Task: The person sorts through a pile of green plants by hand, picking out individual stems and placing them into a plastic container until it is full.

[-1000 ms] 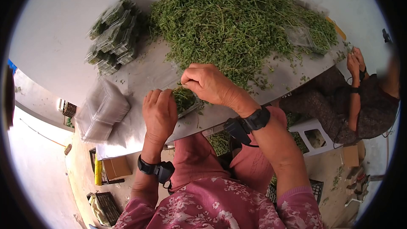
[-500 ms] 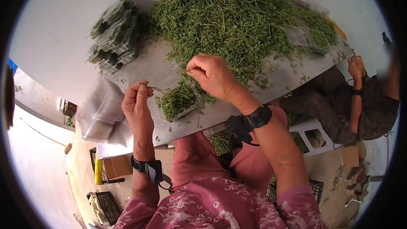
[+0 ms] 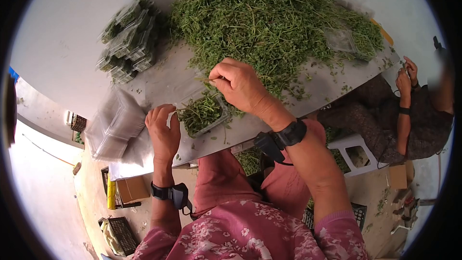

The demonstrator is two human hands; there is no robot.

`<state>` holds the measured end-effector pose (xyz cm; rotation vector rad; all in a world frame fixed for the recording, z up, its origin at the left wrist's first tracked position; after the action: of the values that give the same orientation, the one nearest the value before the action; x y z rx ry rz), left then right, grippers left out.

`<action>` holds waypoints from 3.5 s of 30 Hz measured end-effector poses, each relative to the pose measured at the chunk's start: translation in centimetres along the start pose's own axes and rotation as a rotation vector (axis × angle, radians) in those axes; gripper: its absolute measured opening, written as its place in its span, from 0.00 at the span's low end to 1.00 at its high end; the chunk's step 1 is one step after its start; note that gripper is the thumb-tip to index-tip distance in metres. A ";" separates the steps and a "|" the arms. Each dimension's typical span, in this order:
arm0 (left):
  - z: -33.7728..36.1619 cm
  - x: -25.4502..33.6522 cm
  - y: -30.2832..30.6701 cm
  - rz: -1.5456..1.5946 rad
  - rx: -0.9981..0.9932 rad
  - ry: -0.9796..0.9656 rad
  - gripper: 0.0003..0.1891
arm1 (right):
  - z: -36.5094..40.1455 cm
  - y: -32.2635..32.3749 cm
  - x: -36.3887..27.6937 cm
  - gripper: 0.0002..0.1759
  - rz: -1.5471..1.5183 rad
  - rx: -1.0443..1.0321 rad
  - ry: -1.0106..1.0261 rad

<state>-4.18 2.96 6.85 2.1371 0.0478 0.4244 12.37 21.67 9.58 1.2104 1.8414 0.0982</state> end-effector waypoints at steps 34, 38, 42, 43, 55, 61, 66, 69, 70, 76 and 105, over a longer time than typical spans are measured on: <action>-1.8 1.4 0.9 0.509 0.036 0.161 0.03 | 0.5 -1.6 0.2 0.05 0.104 -0.128 0.049; -1.4 0.4 2.0 0.593 0.068 0.221 0.05 | 0.2 0.0 0.7 0.05 0.101 -0.071 0.051; -0.9 2.0 1.0 0.525 0.011 0.190 0.02 | 0.5 -0.7 0.4 0.04 0.122 -0.090 0.066; -0.9 2.0 0.5 0.496 0.013 0.166 0.02 | 0.6 -1.0 0.2 0.04 0.127 -0.102 0.070; -0.5 2.2 -2.0 0.026 -0.201 -0.135 0.14 | 0.6 -0.8 0.0 0.05 0.099 -0.099 0.055; -0.8 3.0 -1.5 0.039 -0.245 -0.145 0.20 | 0.6 -0.9 0.1 0.05 0.102 -0.107 0.053; -0.9 2.8 -2.8 0.133 -0.302 -0.185 0.18 | 0.7 -1.0 0.4 0.04 0.124 -0.111 0.057; -1.1 2.3 -3.4 0.212 -0.326 -0.168 0.15 | 0.8 -1.0 0.4 0.04 0.132 -0.116 0.055; -1.2 2.4 -3.4 0.222 -0.315 -0.167 0.14 | 0.8 -1.1 0.4 0.04 0.130 -0.120 0.051; -1.4 2.3 -3.4 0.247 -0.269 -0.145 0.10 | 0.9 -1.1 0.3 0.04 0.125 -0.135 0.038; -1.5 1.5 -3.8 0.343 -0.284 0.028 0.08 | 1.4 -1.5 0.6 0.04 0.137 -0.212 0.004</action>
<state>-2.78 6.63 5.00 1.8595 -0.3485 0.6211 12.24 20.79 7.61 1.1855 1.7028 0.3635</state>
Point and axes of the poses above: each hand's wrist, its own z-axis away from the middle knuckle, its own y-axis out of the back of the hand, x = y × z, the point moved 2 cm from there along -z, towards the middle knuckle, and after that the axes turned 10 degrees about -x, right-handed, at the moved point
